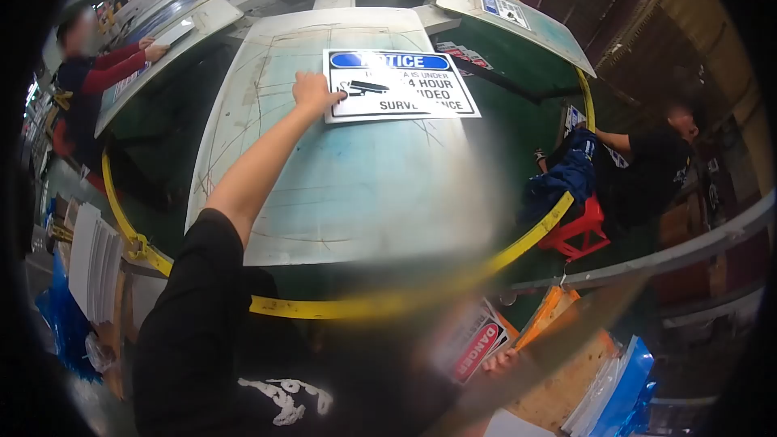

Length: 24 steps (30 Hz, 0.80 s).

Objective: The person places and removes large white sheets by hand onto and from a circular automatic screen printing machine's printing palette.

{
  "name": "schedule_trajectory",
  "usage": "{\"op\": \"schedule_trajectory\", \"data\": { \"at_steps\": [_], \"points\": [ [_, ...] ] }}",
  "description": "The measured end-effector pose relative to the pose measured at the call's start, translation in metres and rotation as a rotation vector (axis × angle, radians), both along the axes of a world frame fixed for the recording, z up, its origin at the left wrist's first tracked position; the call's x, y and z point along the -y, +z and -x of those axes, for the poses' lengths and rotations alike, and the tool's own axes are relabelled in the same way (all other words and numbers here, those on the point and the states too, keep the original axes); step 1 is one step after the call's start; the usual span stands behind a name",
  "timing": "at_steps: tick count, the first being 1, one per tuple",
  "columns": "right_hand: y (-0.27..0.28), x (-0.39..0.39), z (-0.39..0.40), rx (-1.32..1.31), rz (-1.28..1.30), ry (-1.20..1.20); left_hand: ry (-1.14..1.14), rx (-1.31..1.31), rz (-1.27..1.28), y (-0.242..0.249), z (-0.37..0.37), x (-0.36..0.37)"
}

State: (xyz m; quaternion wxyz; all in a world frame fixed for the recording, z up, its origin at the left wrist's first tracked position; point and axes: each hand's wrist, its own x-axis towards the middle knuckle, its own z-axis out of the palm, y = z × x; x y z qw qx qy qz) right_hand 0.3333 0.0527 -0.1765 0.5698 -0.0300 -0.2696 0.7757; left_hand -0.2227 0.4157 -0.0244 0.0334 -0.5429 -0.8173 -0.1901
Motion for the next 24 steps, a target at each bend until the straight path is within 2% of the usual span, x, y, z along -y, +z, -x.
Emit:
{"op": "schedule_trajectory", "data": {
  "at_steps": [1, 3, 4, 5, 6, 7, 9, 11, 13, 14, 17, 19, 21, 22, 24],
  "points": [
    [0.020, -0.002, 0.011, 0.188, 0.226, -0.304, 0.005, -0.217, -0.015, 0.001, -0.002, 0.005],
    [0.081, -0.017, 0.052, 0.640, 0.730, -0.839, -0.053, -0.212, -0.107, 0.004, -0.008, 0.013],
    [0.089, -0.026, 0.056, 0.642, 0.721, -0.884, -0.080, -0.210, -0.154, 0.008, -0.013, 0.018],
    [0.094, -0.035, 0.059, 0.645, 0.710, -0.928, -0.209, -0.150, -0.274, 0.018, -0.027, 0.042],
    [0.100, -0.045, 0.064, 0.644, 0.699, -0.971, -0.504, 0.041, -0.306, 0.006, -0.024, 0.053],
    [0.109, -0.056, 0.073, 0.716, 0.655, -0.990, -0.648, 0.612, -0.027, 0.034, -0.045, 0.107],
    [0.126, -0.076, 0.095, 0.852, 0.571, -1.029, -0.995, 1.306, 0.206, 0.048, -0.057, 0.197],
    [0.132, -0.097, 0.110, 0.911, 0.490, -0.964, -0.981, 1.724, 0.343, 0.068, -0.051, 0.272],
    [0.130, -0.116, 0.116, 0.958, 0.387, -0.869, -0.780, 1.701, 0.282, 0.073, -0.043, 0.313],
    [0.126, -0.128, 0.116, 0.979, 0.321, -0.803, -0.598, 1.702, 0.208, 0.073, -0.038, 0.322],
    [0.141, -0.156, 0.159, 0.980, 0.072, -0.669, -0.381, 1.433, 0.059, 0.058, -0.002, 0.323],
    [0.151, -0.175, 0.195, 1.056, -0.135, -0.647, -0.328, 1.325, -0.079, 0.052, 0.024, 0.308],
    [0.166, -0.196, 0.225, 1.204, -0.269, -0.545, -0.326, 1.023, -0.181, 0.039, 0.057, 0.286],
    [0.177, -0.203, 0.242, 1.285, -0.198, -0.470, -0.356, 0.841, -0.220, 0.029, 0.075, 0.272],
    [0.176, -0.228, 0.270, 1.371, -0.240, -0.474, -0.366, 0.558, -0.237, 0.016, 0.104, 0.248]
  ]
}}
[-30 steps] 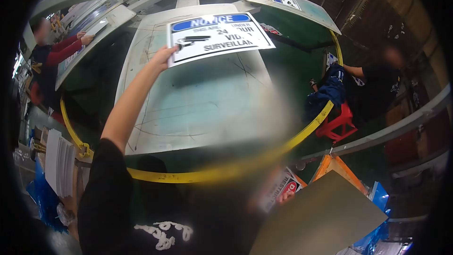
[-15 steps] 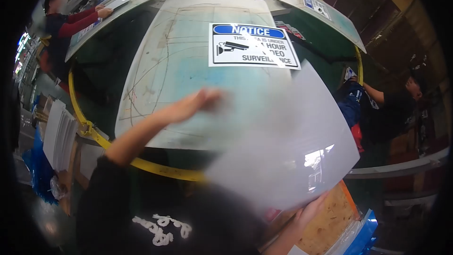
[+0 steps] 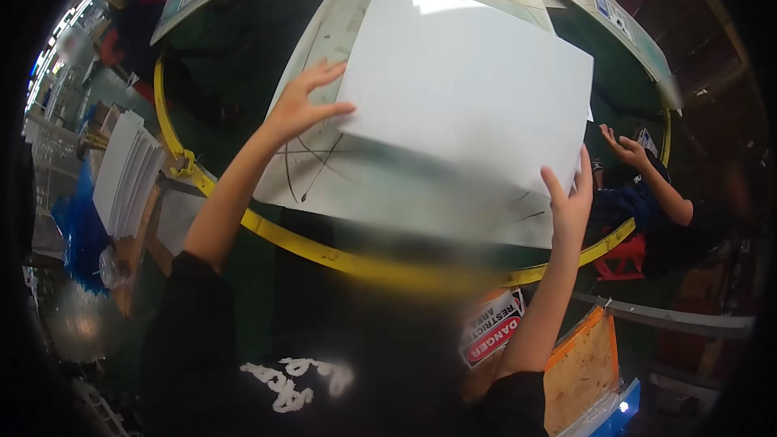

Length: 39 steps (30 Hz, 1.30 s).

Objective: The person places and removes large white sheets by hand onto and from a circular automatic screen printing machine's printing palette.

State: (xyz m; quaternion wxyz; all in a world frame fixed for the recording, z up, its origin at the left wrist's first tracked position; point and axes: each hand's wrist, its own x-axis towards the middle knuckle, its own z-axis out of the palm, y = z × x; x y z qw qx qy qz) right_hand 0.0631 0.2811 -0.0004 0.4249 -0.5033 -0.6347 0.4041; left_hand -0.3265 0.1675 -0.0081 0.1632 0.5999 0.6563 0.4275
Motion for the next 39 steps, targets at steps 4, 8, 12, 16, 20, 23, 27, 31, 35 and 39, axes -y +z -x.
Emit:
{"op": "schedule_trajectory", "data": {
  "at_steps": [4, 8, 12, 16, 20, 23, 27, 31, 35, 39],
  "points": [
    [-0.031, -0.045, 0.033, 0.203, -0.264, 0.007, 0.083, -0.220, 0.011, -0.028, 0.029, -0.020],
    [-0.043, -0.062, 0.048, 0.318, -0.316, 0.013, 0.187, -0.379, 0.116, -0.046, 0.039, -0.015],
    [-0.040, -0.059, 0.058, 0.326, -0.329, 0.009, 0.241, -0.451, 0.151, -0.053, 0.037, -0.011],
    [-0.032, -0.062, 0.057, 0.346, -0.320, 0.020, 0.263, -0.489, 0.189, -0.050, 0.033, -0.010],
    [-0.030, -0.062, 0.056, 0.424, -0.310, 0.008, 0.273, -0.502, 0.221, -0.054, 0.031, -0.010],
    [-0.037, -0.065, 0.053, 0.448, -0.328, 0.001, 0.258, -0.559, 0.167, -0.056, 0.034, -0.012],
    [-0.037, -0.058, 0.056, 0.449, -0.293, -0.018, 0.271, -0.592, 0.132, -0.056, 0.033, -0.011],
    [-0.046, -0.063, 0.054, 0.453, -0.294, -0.008, 0.297, -0.635, 0.136, -0.053, 0.029, -0.010],
    [-0.063, -0.075, 0.048, 0.452, -0.309, 0.018, 0.385, -0.720, 0.014, -0.059, 0.023, -0.010],
    [-0.054, -0.069, 0.052, 0.495, -0.282, 0.013, 0.341, -0.728, 0.138, -0.054, 0.021, -0.009]
  ]
}}
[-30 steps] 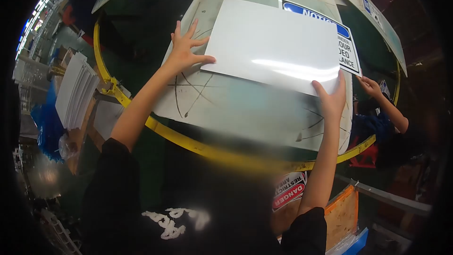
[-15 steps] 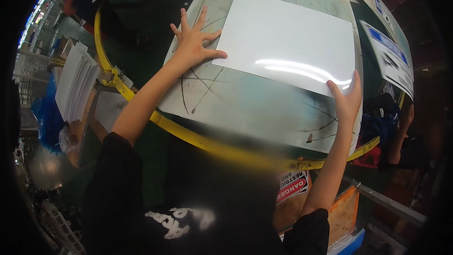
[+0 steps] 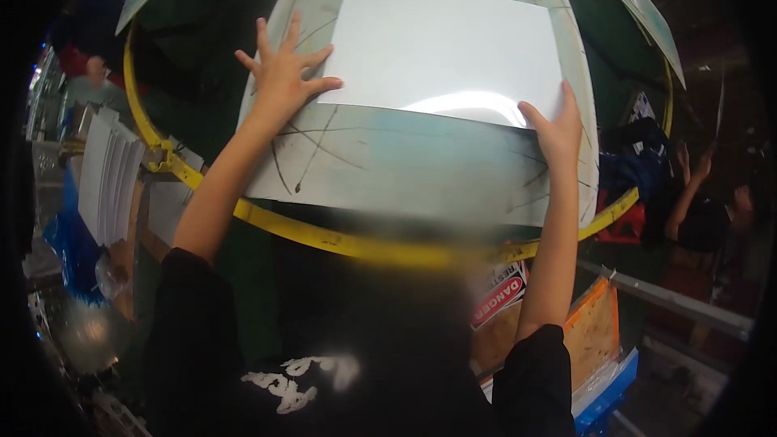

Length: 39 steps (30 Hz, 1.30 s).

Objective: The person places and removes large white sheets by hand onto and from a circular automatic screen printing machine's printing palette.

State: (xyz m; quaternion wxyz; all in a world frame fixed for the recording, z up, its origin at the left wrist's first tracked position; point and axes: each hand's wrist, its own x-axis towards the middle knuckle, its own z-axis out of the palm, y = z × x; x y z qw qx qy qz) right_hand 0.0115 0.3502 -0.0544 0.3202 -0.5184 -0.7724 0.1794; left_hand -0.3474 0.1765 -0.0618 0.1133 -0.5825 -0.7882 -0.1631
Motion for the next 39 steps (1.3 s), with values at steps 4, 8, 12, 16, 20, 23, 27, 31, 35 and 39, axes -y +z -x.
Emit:
{"op": "schedule_trajectory", "data": {
  "at_steps": [4, 8, 12, 16, 20, 23, 27, 31, 35, 39],
  "points": [
    [-0.001, 0.001, 0.001, 0.062, 0.029, -0.038, -0.014, -0.028, 0.077, 0.008, -0.001, -0.002],
    [-0.002, 0.003, 0.002, 0.082, 0.043, -0.056, -0.024, -0.048, 0.090, 0.011, -0.002, -0.002],
    [0.002, 0.008, 0.005, 0.110, 0.084, -0.073, -0.034, -0.069, 0.111, 0.016, -0.005, -0.002],
    [0.003, 0.010, 0.007, 0.303, 0.061, -0.149, -0.033, -0.108, 0.159, 0.022, -0.009, -0.005],
    [0.012, 0.026, 0.013, 0.725, -0.321, -0.232, 0.027, -0.203, 0.301, 0.039, -0.023, -0.011],
    [0.006, 0.016, 0.009, 0.579, -0.124, -0.059, 0.151, -0.377, 0.542, 0.059, -0.046, -0.019],
    [0.014, 0.044, -0.028, 0.107, 0.173, 0.235, 0.034, -0.385, 0.187, 0.054, -0.071, 0.001],
    [0.042, 0.148, -0.131, 0.365, -0.197, 0.254, -0.397, -0.047, -0.307, 0.073, -0.118, 0.087],
    [0.022, 0.279, -0.250, 0.396, 0.314, -0.248, -0.645, 0.219, -0.247, 0.068, -0.145, 0.173],
    [-0.034, 0.407, -0.311, 0.660, 0.527, -0.489, -0.876, 0.640, -0.082, 0.043, -0.172, 0.197]
  ]
}}
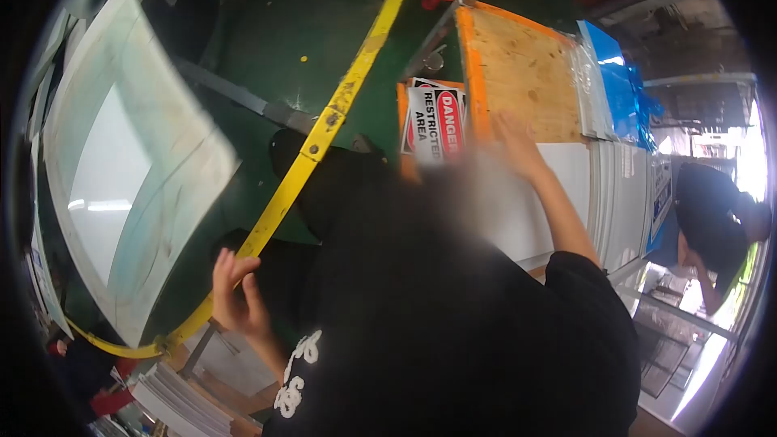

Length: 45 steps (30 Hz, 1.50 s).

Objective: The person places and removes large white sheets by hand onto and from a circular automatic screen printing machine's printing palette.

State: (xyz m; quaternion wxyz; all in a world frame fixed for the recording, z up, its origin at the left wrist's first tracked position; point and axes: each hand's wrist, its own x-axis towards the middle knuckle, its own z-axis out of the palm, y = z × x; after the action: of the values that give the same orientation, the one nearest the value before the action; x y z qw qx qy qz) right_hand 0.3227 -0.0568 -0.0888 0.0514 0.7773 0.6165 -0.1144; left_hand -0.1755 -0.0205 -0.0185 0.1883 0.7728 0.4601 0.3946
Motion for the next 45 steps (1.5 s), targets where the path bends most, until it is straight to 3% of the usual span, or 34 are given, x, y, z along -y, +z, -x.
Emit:
{"op": "schedule_trajectory", "data": {
  "at_steps": [3, 5, 19, 22, 26, 28, 30, 33, 34, 35, 36, 37, 39, 41, 43, 45],
  "points": [
    [0.017, 0.020, 0.031, -0.115, 0.115, -0.165, -0.084, 0.067, 0.027, 0.004, -0.032, -0.004],
    [0.015, 0.026, 0.035, -0.121, 0.013, -0.149, -0.149, 0.038, 0.020, 0.008, -0.042, -0.008],
    [0.005, 0.039, 0.015, -0.094, -0.203, -0.095, -0.050, -0.006, -0.004, 0.008, -0.047, -0.001],
    [0.004, 0.046, 0.008, -0.047, -0.317, -0.062, -0.063, -0.010, 0.023, 0.009, -0.053, -0.001],
    [-0.002, 0.043, -0.020, -0.155, -0.705, -0.070, -0.160, -0.082, 0.053, 0.008, -0.051, -0.007],
    [-0.010, 0.043, -0.041, -0.340, -0.749, -0.195, -0.195, -0.103, 0.044, 0.009, -0.053, -0.008],
    [0.029, 0.030, -0.032, -0.311, -0.450, -0.300, -0.252, -0.030, 0.060, 0.005, -0.057, -0.009],
    [0.092, -0.014, 0.001, -0.283, -0.475, -0.146, -0.315, 0.107, 0.181, 0.013, -0.076, -0.010],
    [0.120, -0.033, 0.027, -0.290, -0.509, -0.102, -0.424, 0.070, 0.441, 0.007, -0.087, -0.010],
    [0.143, -0.051, 0.052, -0.296, -0.544, -0.063, -0.433, 0.167, 0.472, 0.021, -0.096, -0.008],
    [0.160, -0.067, 0.072, -0.321, -0.577, -0.003, -0.541, 0.240, 0.661, 0.028, -0.107, -0.009],
    [0.170, -0.088, 0.087, -0.349, -0.608, 0.054, -0.597, 0.194, 0.680, 0.033, -0.122, -0.012],
    [0.196, -0.118, 0.139, -0.329, -0.780, 0.245, -0.746, 0.319, 0.721, 0.043, -0.144, -0.015],
    [0.213, -0.145, 0.171, -0.272, -0.808, 0.429, -0.752, 0.550, 0.736, 0.032, -0.174, -0.013],
    [0.218, -0.166, 0.196, -0.292, -0.897, 0.543, -0.509, 0.537, 0.758, 0.034, -0.182, -0.017],
    [0.226, -0.172, 0.211, -0.472, -0.859, 0.642, -0.210, 0.633, 0.561, 0.009, -0.183, -0.016]
  ]
}}
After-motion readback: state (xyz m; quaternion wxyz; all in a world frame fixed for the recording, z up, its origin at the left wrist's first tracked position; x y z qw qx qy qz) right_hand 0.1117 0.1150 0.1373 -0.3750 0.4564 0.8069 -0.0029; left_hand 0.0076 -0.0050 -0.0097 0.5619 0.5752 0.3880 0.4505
